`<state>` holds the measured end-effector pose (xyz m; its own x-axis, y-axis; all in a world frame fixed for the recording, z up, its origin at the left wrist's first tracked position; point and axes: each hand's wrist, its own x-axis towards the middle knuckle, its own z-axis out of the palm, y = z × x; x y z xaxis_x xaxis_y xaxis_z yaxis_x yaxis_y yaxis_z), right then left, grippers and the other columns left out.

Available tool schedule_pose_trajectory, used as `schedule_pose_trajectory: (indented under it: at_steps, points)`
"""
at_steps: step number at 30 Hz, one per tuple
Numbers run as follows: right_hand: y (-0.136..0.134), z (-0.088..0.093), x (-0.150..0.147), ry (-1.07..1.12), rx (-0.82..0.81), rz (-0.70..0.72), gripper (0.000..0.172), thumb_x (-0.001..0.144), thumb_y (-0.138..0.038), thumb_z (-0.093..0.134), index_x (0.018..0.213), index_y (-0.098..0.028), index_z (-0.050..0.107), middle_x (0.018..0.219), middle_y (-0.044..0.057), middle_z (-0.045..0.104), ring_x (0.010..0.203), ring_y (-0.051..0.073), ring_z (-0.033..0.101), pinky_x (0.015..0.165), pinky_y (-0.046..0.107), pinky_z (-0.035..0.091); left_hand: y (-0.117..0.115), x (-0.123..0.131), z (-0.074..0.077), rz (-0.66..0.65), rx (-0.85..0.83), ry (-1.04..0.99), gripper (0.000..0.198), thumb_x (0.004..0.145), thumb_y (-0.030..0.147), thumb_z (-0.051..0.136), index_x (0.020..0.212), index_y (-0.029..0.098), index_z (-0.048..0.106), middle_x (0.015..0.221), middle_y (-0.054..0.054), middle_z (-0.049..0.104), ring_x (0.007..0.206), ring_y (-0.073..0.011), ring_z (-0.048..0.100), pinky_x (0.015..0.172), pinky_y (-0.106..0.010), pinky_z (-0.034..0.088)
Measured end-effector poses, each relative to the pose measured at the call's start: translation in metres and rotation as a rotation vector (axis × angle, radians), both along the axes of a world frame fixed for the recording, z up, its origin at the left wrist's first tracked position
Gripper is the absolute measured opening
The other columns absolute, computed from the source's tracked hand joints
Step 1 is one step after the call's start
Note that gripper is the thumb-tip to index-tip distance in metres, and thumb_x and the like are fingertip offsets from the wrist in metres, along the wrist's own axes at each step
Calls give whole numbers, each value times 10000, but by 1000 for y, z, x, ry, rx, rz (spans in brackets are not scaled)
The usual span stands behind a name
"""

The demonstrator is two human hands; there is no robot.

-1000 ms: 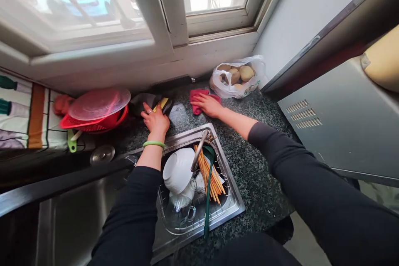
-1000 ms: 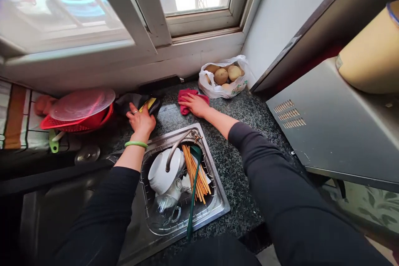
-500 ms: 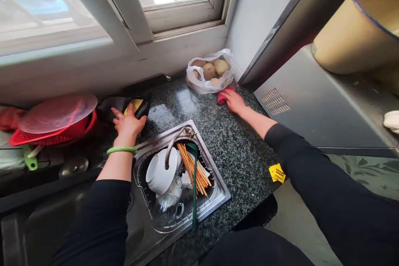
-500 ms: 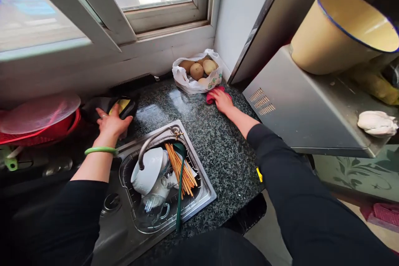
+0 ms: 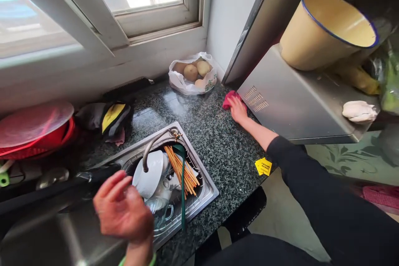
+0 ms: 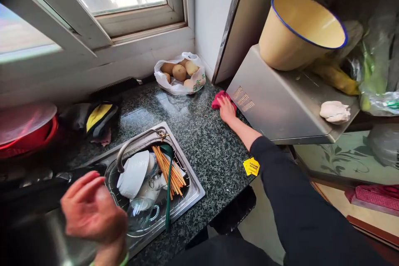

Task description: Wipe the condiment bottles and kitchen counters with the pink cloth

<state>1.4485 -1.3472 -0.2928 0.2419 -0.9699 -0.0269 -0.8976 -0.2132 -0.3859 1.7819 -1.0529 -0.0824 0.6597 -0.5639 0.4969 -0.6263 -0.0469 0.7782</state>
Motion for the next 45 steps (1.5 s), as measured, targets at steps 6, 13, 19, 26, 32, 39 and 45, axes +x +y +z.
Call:
schedule_pose_trajectory:
  at_steps: [6,13,19,26,32,39,45]
  points:
    - [-91,-13,45,46,6,-281,655,1047,-218,445,1683,-114,326,1755,196,266,1627,380,256,1287,642,297,35,-75,-67,-594,334,-15,299,976,134,618,1230,250,723,1334,-94,705,1239,-259,681,1098,-487,547]
    - [126,1,-10,-122,29,235,639,1000,-101,412,1613,-253,509,1738,22,379,1638,262,255,1353,546,244,17,-137,-116,-826,542,-92,335,1011,207,603,1337,227,678,1505,-157,611,1418,-328,577,1168,-591,512]
    - [84,6,-52,-96,108,-41,649,1027,-118,413,1671,-189,401,1764,92,312,1630,305,271,1318,564,292,5,-167,-116,-910,555,-168,341,1025,252,592,1356,239,672,1509,-142,615,1417,-319,576,1179,-574,514]
    - [55,-7,-40,-138,-7,-210,632,1060,-218,493,1677,-147,374,1769,133,277,1615,360,259,1322,590,230,6,-258,-141,-1130,732,-379,477,973,194,605,1448,163,630,1631,-190,507,1555,-381,430,1246,-584,444]
    - [156,-6,-109,-160,79,29,628,1032,-183,493,1656,-222,429,1781,52,277,1661,292,164,1351,585,179,0,-331,-159,-1264,829,-513,721,875,189,739,1560,108,528,1689,-220,417,1609,-464,289,1291,-624,329]
    - [93,-7,-92,-218,107,-75,663,981,-57,496,1638,-136,456,1775,113,280,1618,316,261,1321,554,267,-2,-344,-176,-1197,824,-635,679,831,239,824,1476,192,619,1681,-219,407,1567,-488,338,1233,-633,375]
    - [181,4,-117,-404,97,175,552,932,-12,447,1321,-238,765,1522,29,649,1412,250,517,1248,517,373,7,-353,-178,-1213,836,-734,436,866,300,792,1270,151,725,1367,-202,653,1362,-422,528,1111,-553,487]
